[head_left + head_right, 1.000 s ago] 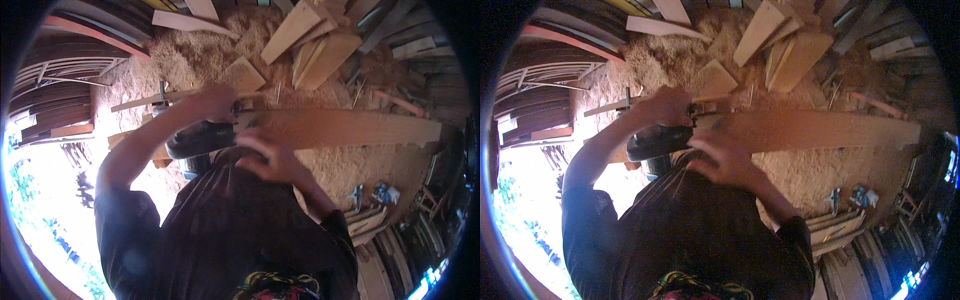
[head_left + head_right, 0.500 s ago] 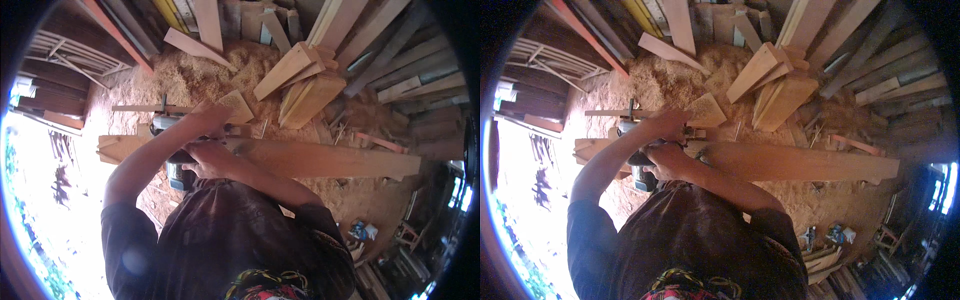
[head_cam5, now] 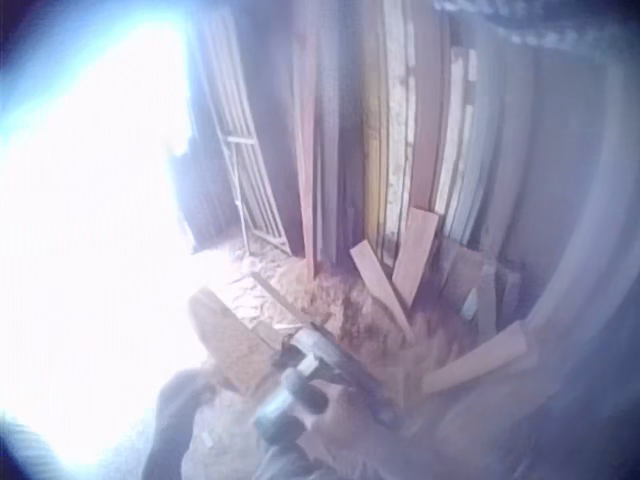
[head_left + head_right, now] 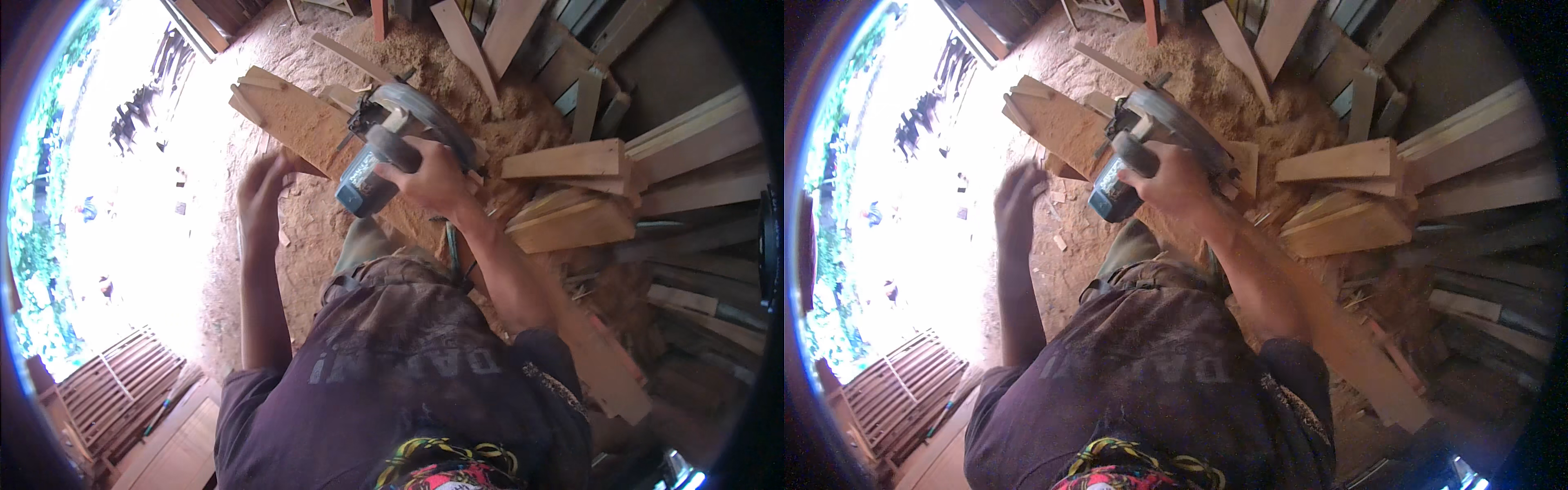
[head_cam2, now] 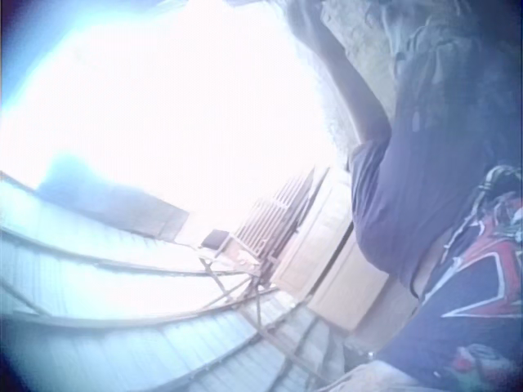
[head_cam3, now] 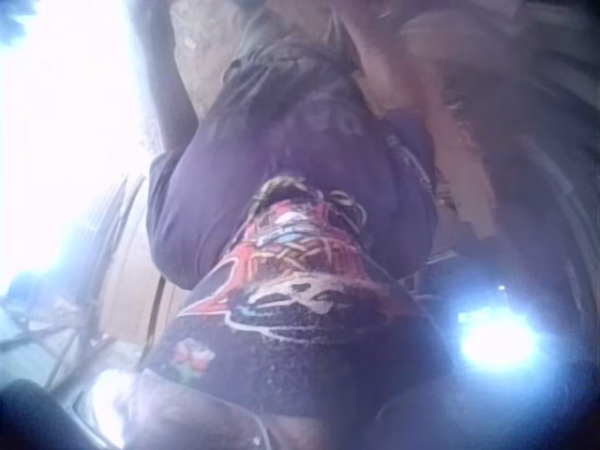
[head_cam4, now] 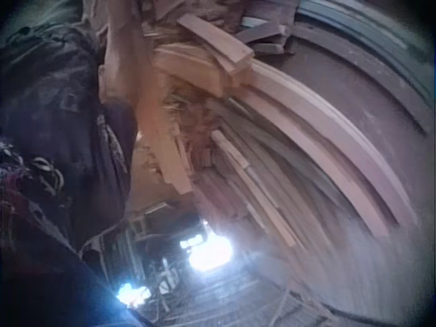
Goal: The person selects a wooden plank from a pile, positions it on a workbench, and uses a circular saw to cut the plank. The person handles the wood and saw with both hands, guiding the saw along the plank to complete the cut.
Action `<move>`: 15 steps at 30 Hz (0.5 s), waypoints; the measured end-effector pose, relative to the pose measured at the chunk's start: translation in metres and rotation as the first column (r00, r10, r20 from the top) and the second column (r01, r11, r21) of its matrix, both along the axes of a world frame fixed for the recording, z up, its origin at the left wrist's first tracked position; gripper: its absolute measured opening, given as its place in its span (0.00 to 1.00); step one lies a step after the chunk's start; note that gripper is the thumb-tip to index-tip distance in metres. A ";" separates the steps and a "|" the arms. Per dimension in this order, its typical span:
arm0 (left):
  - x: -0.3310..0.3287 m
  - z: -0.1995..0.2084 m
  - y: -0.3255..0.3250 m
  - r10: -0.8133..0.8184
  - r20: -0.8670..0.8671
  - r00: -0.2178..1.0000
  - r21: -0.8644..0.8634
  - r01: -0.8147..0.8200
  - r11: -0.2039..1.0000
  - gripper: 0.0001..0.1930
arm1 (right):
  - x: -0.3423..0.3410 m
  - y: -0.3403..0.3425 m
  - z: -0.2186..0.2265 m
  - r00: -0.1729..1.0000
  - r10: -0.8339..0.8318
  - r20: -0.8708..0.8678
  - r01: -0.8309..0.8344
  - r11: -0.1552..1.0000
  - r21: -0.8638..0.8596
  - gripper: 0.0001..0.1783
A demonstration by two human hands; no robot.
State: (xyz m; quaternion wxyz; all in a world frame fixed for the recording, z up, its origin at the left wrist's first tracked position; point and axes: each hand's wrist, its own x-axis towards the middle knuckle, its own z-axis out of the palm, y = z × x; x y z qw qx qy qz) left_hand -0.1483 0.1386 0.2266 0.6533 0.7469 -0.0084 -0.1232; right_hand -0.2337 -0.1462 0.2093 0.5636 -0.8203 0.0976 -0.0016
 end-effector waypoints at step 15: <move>-0.039 -0.174 0.030 -0.566 -0.156 0.810 0.204 0.587 0.784 0.12 | -0.129 0.037 0.064 0.641 -0.765 -0.069 0.764 0.627 0.154 0.11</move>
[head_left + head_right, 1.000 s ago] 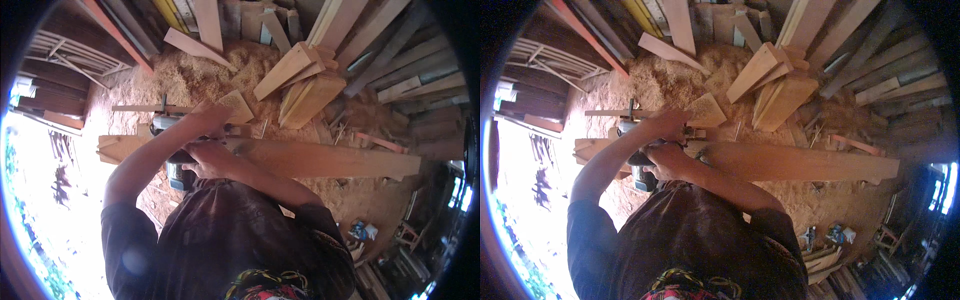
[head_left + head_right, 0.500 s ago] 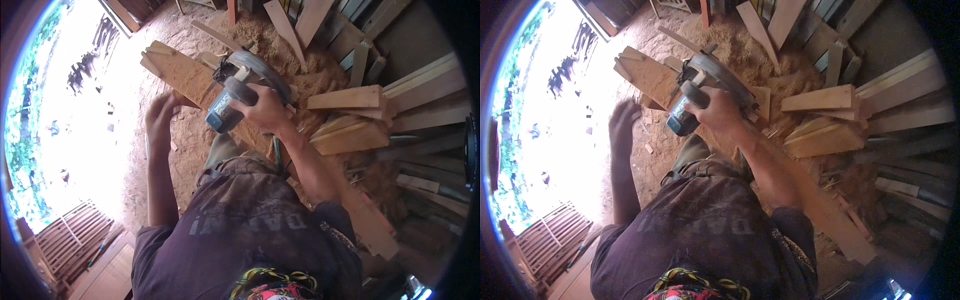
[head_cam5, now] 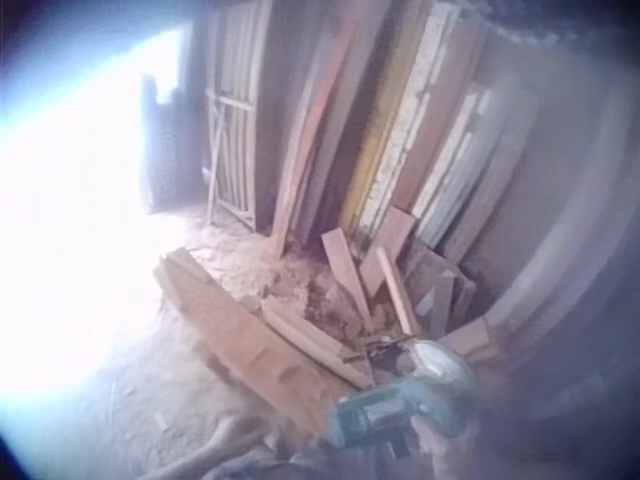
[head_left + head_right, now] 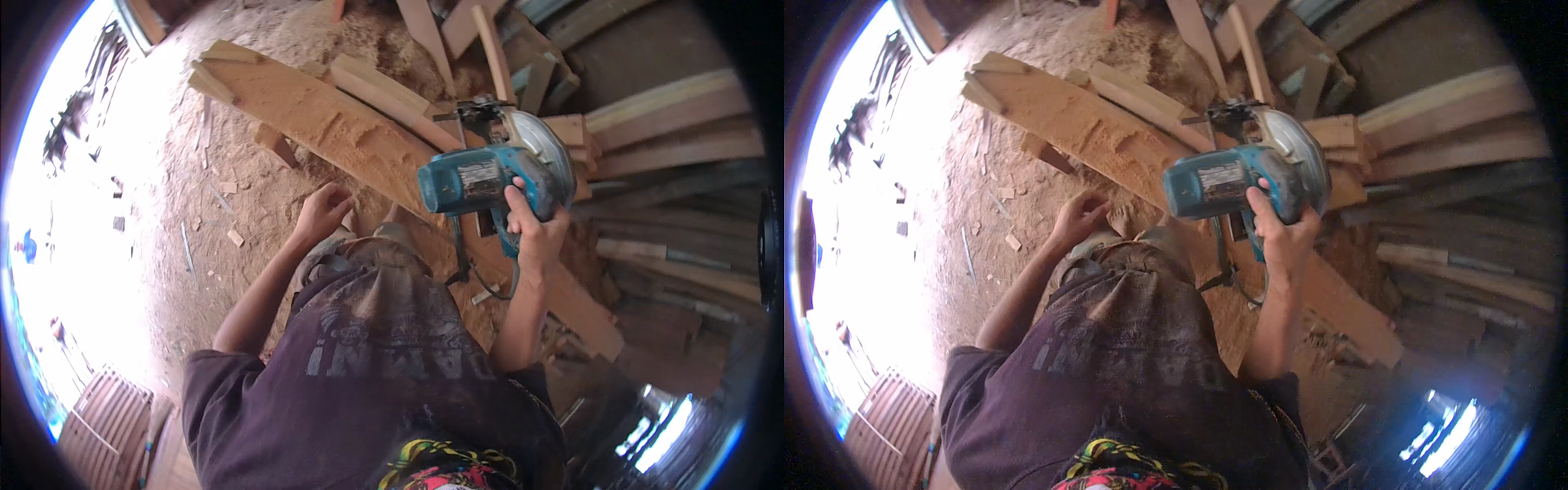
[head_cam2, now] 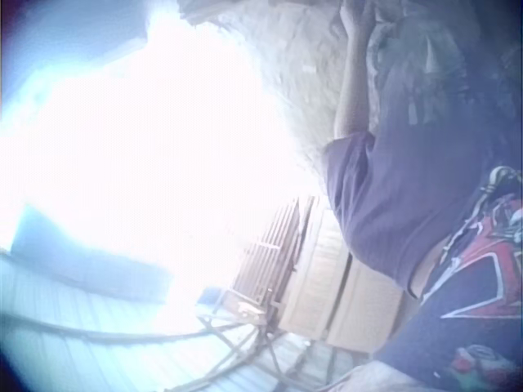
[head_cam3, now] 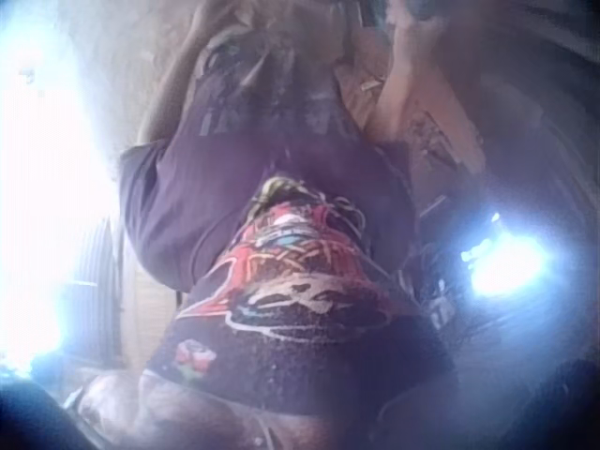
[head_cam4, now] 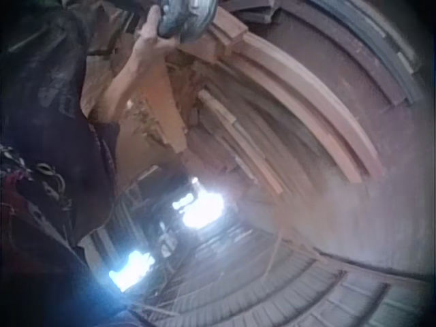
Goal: The person selects a wooden plank from a pile, positions it on a workbench, and uses a circular saw to cut the plank. The person handles the wood and saw with both hands, guiding the saw along the plank to complete the cut.
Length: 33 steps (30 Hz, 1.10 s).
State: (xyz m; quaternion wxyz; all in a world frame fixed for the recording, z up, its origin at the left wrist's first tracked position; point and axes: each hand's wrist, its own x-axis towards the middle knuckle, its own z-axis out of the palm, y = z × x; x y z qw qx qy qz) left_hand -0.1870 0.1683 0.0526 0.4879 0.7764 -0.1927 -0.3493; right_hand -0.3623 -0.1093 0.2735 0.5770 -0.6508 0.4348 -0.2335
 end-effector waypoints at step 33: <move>0.030 -0.010 -0.154 -0.469 0.633 0.616 0.137 0.507 0.851 0.20 | -0.211 0.071 -0.028 0.671 -0.735 -0.100 0.737 0.676 -0.023 0.13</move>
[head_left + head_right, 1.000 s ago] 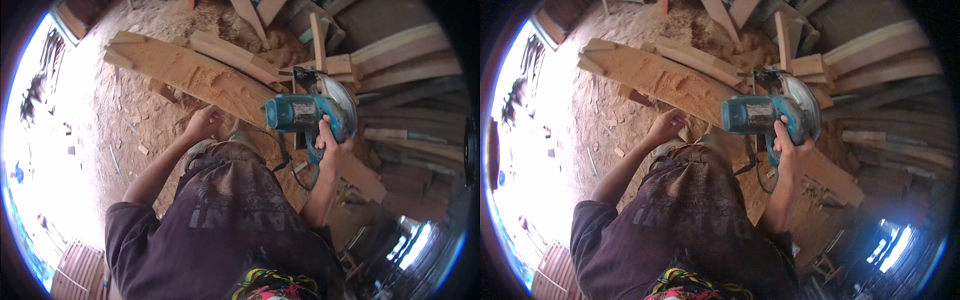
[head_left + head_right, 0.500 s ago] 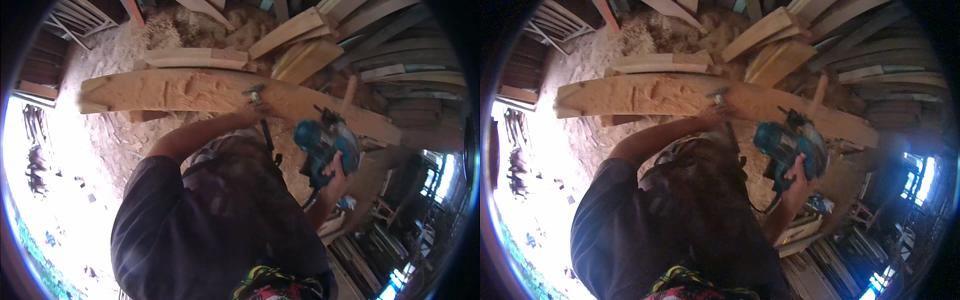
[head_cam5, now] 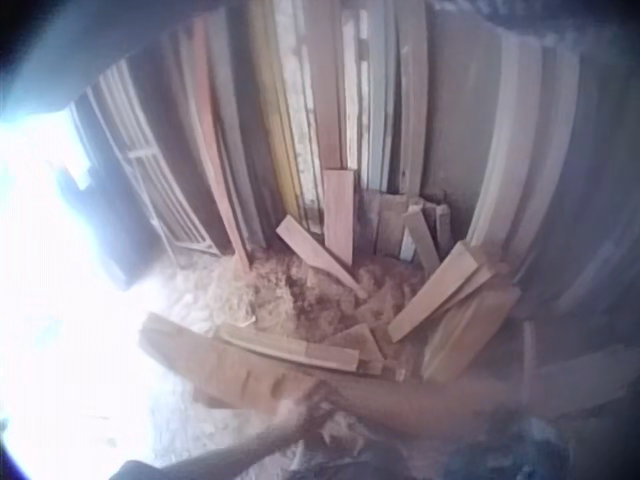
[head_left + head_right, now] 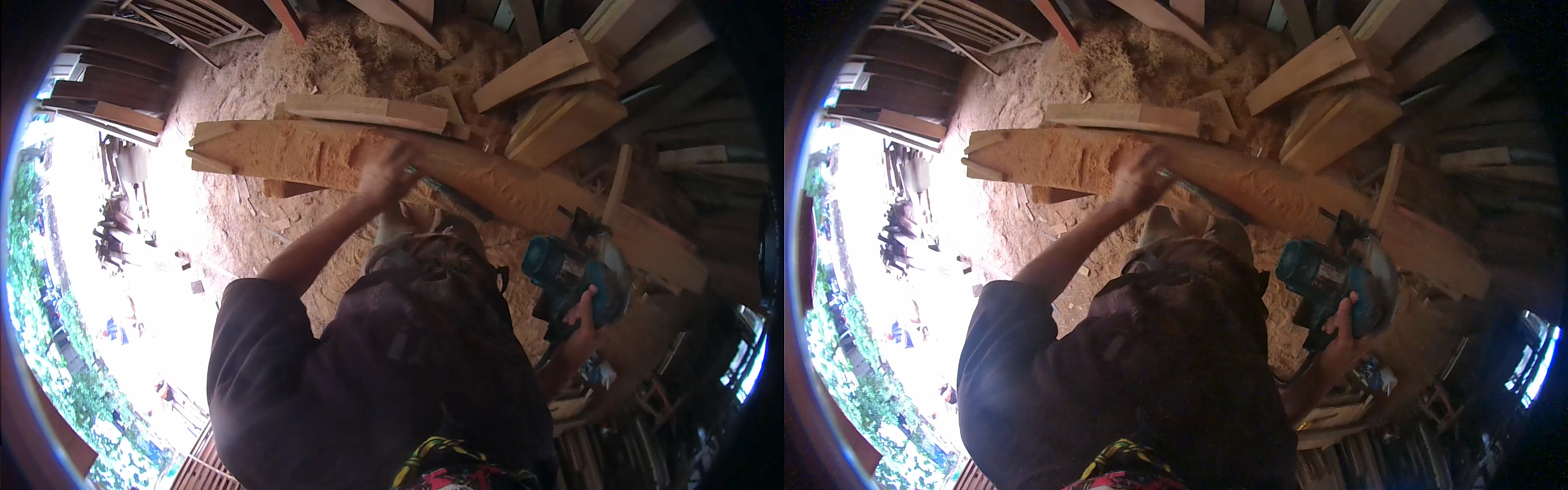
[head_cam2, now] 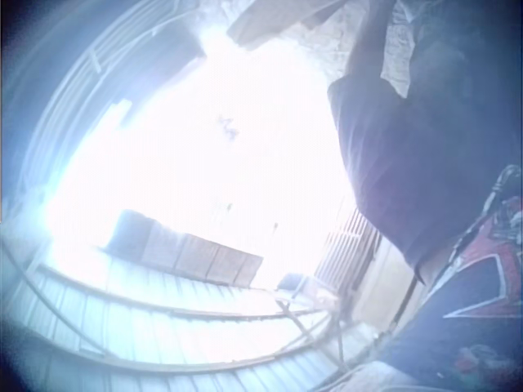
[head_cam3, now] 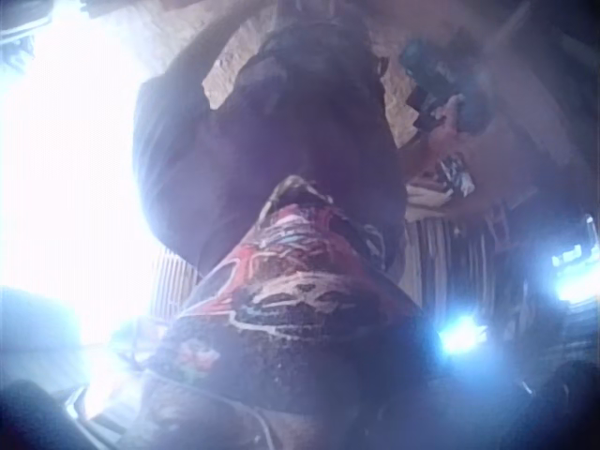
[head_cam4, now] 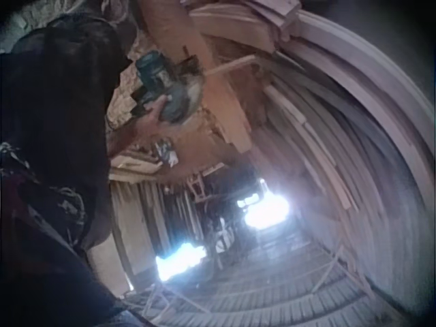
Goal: The person selects a wooden plank from a pile, positions it on a workbench, and uses a circular saw to cut the plank. The person handles the wood and saw with both hands, guiding the saw along the plank to complete the cut.
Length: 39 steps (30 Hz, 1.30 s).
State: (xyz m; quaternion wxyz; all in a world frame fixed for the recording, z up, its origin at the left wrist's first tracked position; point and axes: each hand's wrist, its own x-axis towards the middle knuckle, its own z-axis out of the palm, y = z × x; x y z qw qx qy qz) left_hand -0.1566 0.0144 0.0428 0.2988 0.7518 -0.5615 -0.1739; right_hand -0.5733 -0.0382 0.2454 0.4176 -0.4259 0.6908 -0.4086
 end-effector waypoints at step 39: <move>-0.019 -0.028 0.008 -0.131 0.075 0.989 0.157 0.117 0.981 0.21 | 0.089 -0.095 0.019 0.951 0.142 0.274 -0.149 0.989 0.003 0.11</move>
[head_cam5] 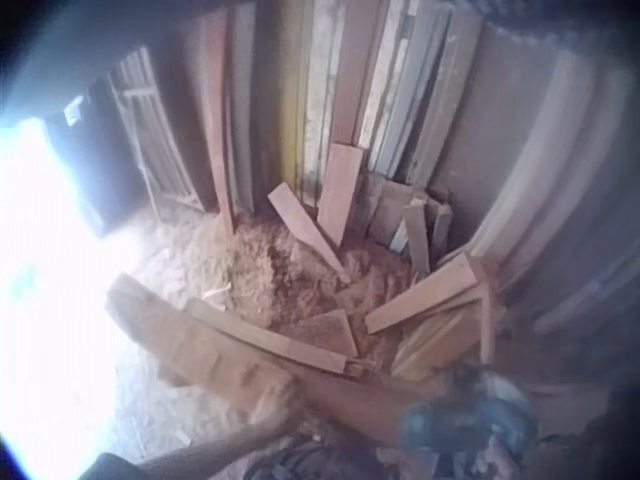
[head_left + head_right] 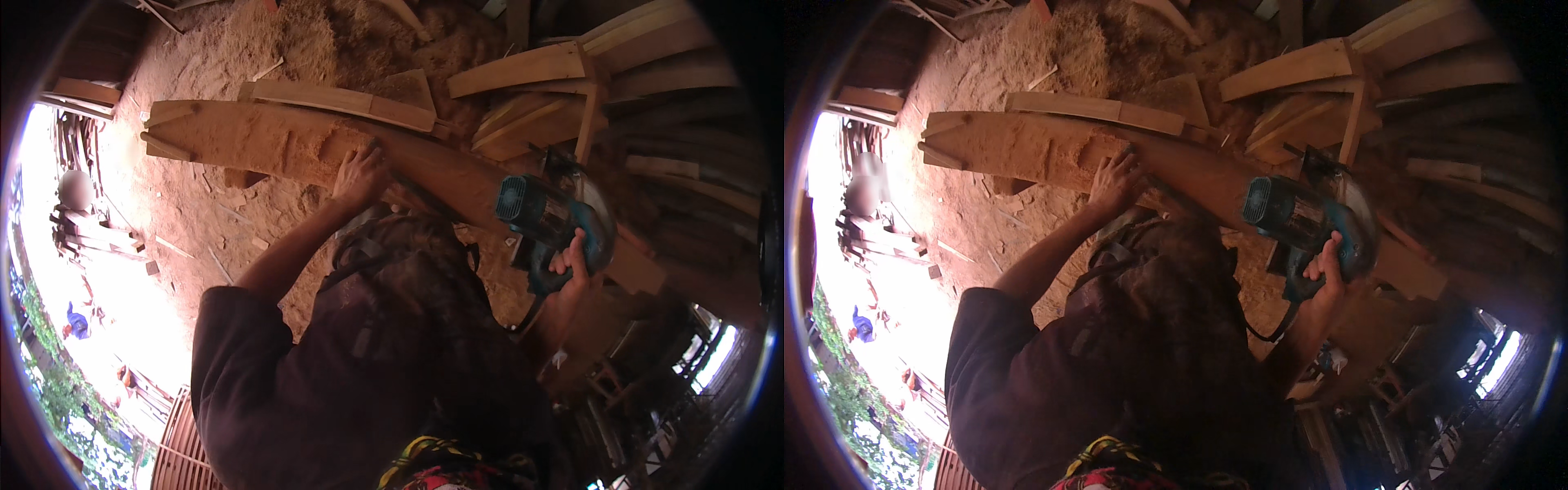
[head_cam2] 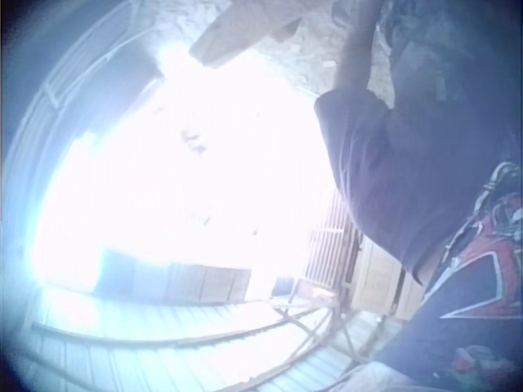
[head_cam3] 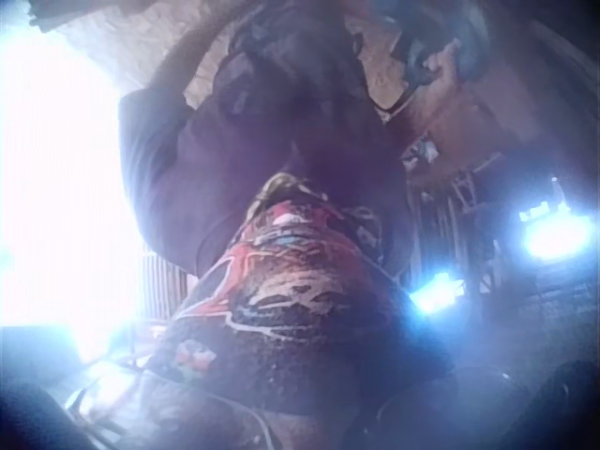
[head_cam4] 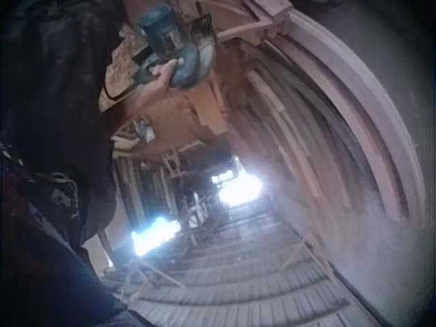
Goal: The person selects a wooden plank from a pile, positions it on a workbench, and uses a circular saw to cut the plank. The person handles the wood and saw with both hands, guiding the saw along the plank to complete the cut.
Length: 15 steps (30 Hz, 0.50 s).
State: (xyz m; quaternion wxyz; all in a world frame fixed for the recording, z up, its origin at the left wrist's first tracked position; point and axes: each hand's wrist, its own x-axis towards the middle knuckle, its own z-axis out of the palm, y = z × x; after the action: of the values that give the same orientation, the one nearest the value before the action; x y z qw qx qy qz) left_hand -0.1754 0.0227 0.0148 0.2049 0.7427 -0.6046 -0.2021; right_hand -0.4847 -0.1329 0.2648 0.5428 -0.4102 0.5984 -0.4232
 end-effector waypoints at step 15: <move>0.058 0.082 -0.004 0.410 0.006 0.912 -0.162 -0.404 0.900 0.42 | 0.031 0.013 0.012 1.000 -0.021 -0.020 0.022 0.999 0.046 0.14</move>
State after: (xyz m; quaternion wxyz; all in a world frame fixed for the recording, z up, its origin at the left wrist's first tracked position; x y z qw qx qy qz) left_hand -0.1175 0.0182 0.0964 0.2884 0.8380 -0.4540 -0.0919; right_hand -0.4537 -0.1201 0.2771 0.5416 -0.3953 0.6176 -0.4110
